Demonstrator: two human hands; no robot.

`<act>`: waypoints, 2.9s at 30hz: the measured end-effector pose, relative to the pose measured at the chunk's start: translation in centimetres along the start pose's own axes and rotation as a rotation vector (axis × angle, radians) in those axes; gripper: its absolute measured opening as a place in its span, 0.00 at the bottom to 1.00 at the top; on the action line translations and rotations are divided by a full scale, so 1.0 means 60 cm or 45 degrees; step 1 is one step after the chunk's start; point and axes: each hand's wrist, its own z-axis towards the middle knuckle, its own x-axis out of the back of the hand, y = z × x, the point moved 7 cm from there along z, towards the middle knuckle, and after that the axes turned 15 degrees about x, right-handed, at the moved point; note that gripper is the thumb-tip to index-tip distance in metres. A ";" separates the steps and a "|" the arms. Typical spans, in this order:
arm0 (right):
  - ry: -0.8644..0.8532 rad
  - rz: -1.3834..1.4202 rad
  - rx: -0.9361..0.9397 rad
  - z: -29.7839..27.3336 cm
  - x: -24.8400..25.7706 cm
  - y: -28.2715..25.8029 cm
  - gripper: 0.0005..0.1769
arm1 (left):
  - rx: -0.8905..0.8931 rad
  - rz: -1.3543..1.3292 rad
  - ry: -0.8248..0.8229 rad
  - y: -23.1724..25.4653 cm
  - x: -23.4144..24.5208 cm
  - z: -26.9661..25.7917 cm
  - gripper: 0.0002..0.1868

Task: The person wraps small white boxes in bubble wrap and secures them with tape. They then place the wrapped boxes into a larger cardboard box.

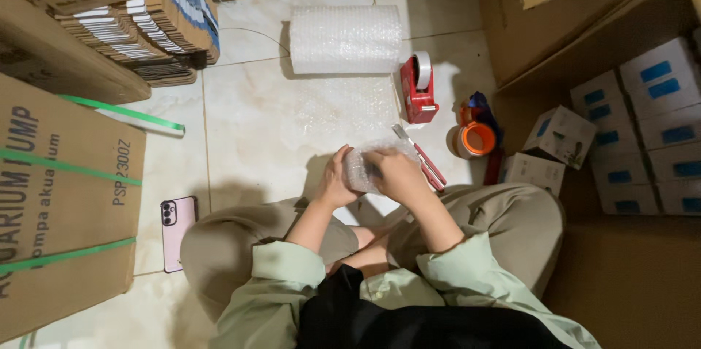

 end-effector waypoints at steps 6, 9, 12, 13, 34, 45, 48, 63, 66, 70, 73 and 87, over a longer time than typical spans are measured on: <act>0.324 0.215 0.389 -0.046 0.114 -0.074 0.43 | 0.096 0.030 -0.088 0.005 0.015 0.000 0.64; 0.795 0.294 0.410 -0.070 0.156 -0.047 0.32 | 0.234 -0.130 -0.061 0.016 0.033 0.002 0.62; 1.079 0.721 0.150 -0.080 0.130 0.052 0.33 | 0.235 -0.207 0.114 -0.047 0.015 0.004 0.62; 1.082 0.721 0.154 -0.074 0.097 0.080 0.33 | 0.231 -0.205 0.117 -0.047 0.013 0.007 0.62; 0.899 0.381 0.352 0.036 -0.091 0.096 0.15 | 0.164 -0.249 0.326 -0.046 0.042 0.051 0.15; 0.755 1.537 -0.385 0.058 -0.110 0.132 0.46 | 0.552 -0.990 -0.071 -0.004 0.030 0.065 0.17; 0.658 1.715 -0.332 0.072 -0.115 0.132 0.32 | 0.596 -1.133 -0.161 -0.024 0.011 0.071 0.17; 0.914 -0.343 0.419 0.009 -0.075 0.055 0.10 | -0.199 0.662 0.229 0.201 0.060 -0.030 0.22; 0.905 -0.369 0.434 0.005 -0.084 0.062 0.10 | -0.240 0.652 0.221 0.182 0.042 -0.043 0.25; 0.788 -0.165 0.566 0.000 -0.018 0.038 0.13 | -0.413 0.523 0.290 0.137 0.025 -0.050 0.18; 0.698 0.359 0.660 0.013 0.032 0.073 0.11 | -0.536 0.542 0.439 0.132 0.017 -0.060 0.16; 0.989 0.681 -0.841 0.071 -0.114 0.541 0.10 | -0.619 0.449 0.662 0.117 0.016 -0.077 0.10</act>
